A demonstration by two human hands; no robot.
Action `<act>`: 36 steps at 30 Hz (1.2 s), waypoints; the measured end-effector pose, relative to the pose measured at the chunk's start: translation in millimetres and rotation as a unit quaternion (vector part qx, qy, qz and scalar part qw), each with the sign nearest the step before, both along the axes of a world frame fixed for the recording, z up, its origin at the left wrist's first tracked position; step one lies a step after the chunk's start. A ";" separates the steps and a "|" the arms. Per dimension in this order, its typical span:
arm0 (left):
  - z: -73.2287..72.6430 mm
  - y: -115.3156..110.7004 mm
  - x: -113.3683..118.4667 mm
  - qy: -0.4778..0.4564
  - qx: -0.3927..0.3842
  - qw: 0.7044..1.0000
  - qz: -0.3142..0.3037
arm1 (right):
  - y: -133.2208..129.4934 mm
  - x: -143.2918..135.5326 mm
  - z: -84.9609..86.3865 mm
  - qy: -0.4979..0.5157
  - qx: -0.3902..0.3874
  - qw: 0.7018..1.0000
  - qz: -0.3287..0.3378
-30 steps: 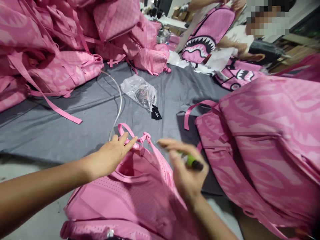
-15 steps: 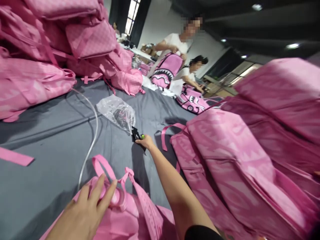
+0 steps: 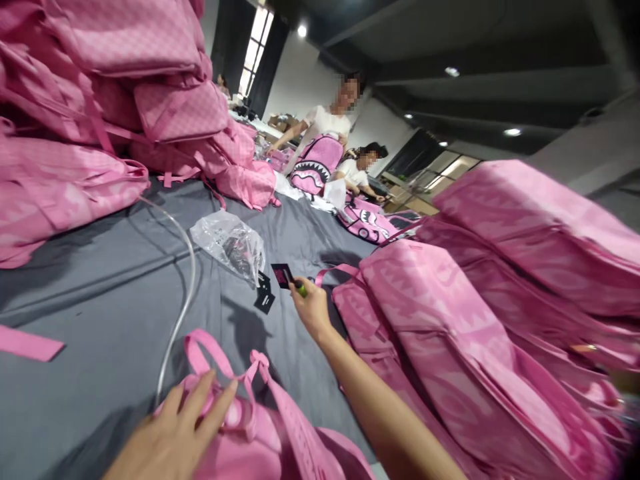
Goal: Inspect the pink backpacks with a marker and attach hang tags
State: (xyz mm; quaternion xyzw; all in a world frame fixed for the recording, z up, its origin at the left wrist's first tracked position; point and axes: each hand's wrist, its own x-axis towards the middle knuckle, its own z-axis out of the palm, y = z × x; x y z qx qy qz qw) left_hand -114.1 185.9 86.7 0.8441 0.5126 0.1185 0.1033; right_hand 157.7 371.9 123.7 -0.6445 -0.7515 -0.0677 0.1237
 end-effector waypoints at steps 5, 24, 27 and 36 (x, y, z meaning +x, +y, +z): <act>73.7 -1.0 -7.6 -0.328 -0.126 0.933 0.080 | -115.6 -22.7 50.0 0.111 0.185 0.899 0.381; 59.7 -112.8 -16.4 -0.283 0.099 0.940 0.162 | -252.4 -37.5 54.9 0.216 0.040 0.924 0.314; 34.2 -128.3 -23.3 -0.222 0.070 0.954 0.189 | -248.9 -51.3 43.5 0.129 -0.041 0.930 0.342; 8.1 -131.9 -19.2 -0.125 0.128 0.970 0.167 | -237.3 -76.7 31.4 -0.007 -0.163 0.920 0.357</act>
